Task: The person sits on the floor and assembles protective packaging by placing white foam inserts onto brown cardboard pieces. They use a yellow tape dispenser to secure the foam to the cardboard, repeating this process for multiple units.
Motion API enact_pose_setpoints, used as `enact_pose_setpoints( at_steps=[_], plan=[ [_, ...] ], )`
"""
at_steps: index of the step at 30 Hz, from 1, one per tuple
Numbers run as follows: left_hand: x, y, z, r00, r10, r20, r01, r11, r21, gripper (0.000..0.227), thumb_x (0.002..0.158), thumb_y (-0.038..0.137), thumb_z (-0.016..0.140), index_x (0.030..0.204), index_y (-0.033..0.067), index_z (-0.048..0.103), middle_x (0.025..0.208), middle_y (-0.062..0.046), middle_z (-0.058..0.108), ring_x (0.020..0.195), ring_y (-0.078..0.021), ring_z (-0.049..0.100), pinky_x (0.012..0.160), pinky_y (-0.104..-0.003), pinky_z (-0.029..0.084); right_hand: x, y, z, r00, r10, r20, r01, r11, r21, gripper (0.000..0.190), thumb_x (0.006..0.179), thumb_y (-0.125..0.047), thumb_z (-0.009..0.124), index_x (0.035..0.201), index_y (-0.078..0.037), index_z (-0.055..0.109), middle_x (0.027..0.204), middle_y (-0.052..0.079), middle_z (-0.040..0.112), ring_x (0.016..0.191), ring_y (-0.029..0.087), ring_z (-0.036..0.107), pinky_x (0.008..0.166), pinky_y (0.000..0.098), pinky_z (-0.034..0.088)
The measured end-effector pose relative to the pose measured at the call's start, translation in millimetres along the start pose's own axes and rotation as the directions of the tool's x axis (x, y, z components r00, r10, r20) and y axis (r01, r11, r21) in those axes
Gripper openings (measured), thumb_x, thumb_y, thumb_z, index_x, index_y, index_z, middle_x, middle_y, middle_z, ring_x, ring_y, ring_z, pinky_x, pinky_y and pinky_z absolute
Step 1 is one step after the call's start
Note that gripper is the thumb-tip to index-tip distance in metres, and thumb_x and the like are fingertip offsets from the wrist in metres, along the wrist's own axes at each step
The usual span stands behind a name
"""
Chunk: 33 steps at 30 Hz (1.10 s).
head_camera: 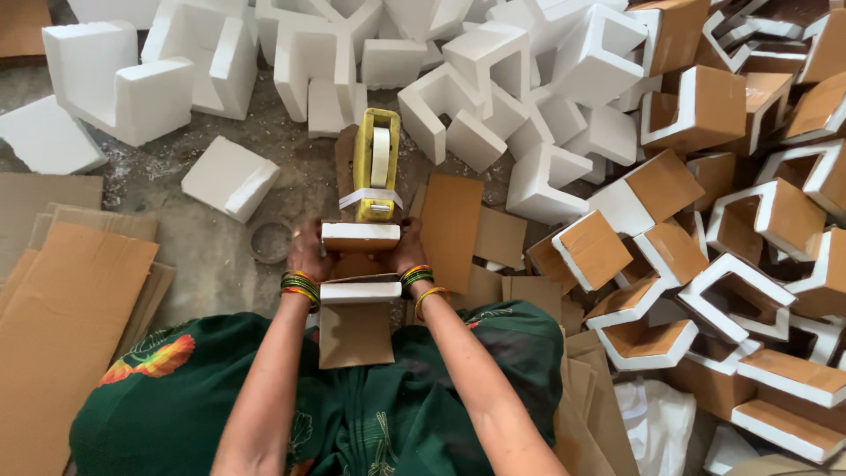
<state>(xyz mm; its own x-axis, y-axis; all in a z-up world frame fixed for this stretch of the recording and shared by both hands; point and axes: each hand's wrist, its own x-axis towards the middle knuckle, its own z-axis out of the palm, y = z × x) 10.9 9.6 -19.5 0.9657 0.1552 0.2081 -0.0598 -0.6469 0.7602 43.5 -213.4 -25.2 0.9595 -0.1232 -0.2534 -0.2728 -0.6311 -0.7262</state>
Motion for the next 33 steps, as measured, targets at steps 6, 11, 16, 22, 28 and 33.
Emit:
enact_pose_setpoints(
  at_steps=[6,11,16,22,28,33],
  plan=[
    [8,-16,10,0.98,0.187,0.063,-0.17,0.963,-0.208,0.037,0.07,0.006,0.081,0.104,0.0077,0.066,0.098,-0.018,0.07,0.095,-0.0418,0.065,0.082,-0.047,0.054,6,15,11,0.987,-0.148,-0.063,0.147,0.989,-0.011,0.095,0.054,-0.022,0.098,0.131,0.001,0.048,0.113,0.018,0.073,0.108,0.029,0.069,0.094,0.0411,0.055],
    [9,-23,12,0.984,0.171,0.06,-0.157,0.97,-0.187,0.038,0.067,0.009,0.083,0.1,0.0049,0.064,0.091,-0.02,0.068,0.09,-0.0438,0.063,0.077,-0.048,0.053,-43,-10,-23,0.969,-0.034,-0.245,0.077,0.983,0.169,0.035,0.092,-0.027,0.068,0.117,-0.003,0.069,0.111,0.016,0.076,0.105,0.028,0.074,0.092,0.0392,0.059],
    [3,-40,29,0.981,0.19,0.028,-0.186,0.976,-0.113,0.028,0.073,0.005,0.077,0.098,0.0079,0.065,0.094,-0.018,0.068,0.09,-0.0414,0.065,0.08,-0.047,0.054,-110,-89,-100,0.731,-0.683,-0.021,0.639,0.694,-0.333,0.048,0.087,-0.045,0.077,0.103,-0.001,0.072,0.104,0.018,0.074,0.1,0.035,0.07,0.089,0.0443,0.055],
    [4,-45,27,0.982,0.185,0.042,-0.17,0.959,-0.227,0.037,0.07,0.001,0.074,0.106,0.0075,0.068,0.096,-0.018,0.069,0.09,-0.0406,0.066,0.076,-0.046,0.054,-117,-147,-93,0.723,-0.442,0.531,0.678,0.598,-0.427,0.076,0.076,-0.071,0.075,0.105,-0.001,0.07,0.097,0.019,0.075,0.095,0.036,0.073,0.084,0.0461,0.058],
    [3,-38,22,0.982,0.182,0.053,-0.158,0.942,-0.297,0.032,0.074,0.007,0.079,0.103,0.01,0.067,0.099,-0.016,0.07,0.095,-0.0387,0.067,0.081,-0.045,0.056,-100,-136,-53,0.707,-0.023,0.707,0.598,0.555,-0.579,0.055,0.066,-0.054,0.079,0.093,-0.007,0.08,0.095,0.019,0.075,0.093,0.037,0.073,0.082,0.0454,0.059],
    [11,-31,25,0.988,0.151,0.042,-0.143,0.976,-0.162,0.038,0.068,0.012,0.082,0.103,0.0071,0.067,0.097,-0.021,0.068,0.094,-0.0453,0.064,0.082,-0.051,0.053,-75,-115,-39,0.66,0.042,0.75,0.599,0.573,-0.559,0.04,0.067,-0.039,0.074,0.089,-0.006,0.081,0.098,0.02,0.077,0.094,0.035,0.075,0.086,0.0419,0.06]
  ],
)
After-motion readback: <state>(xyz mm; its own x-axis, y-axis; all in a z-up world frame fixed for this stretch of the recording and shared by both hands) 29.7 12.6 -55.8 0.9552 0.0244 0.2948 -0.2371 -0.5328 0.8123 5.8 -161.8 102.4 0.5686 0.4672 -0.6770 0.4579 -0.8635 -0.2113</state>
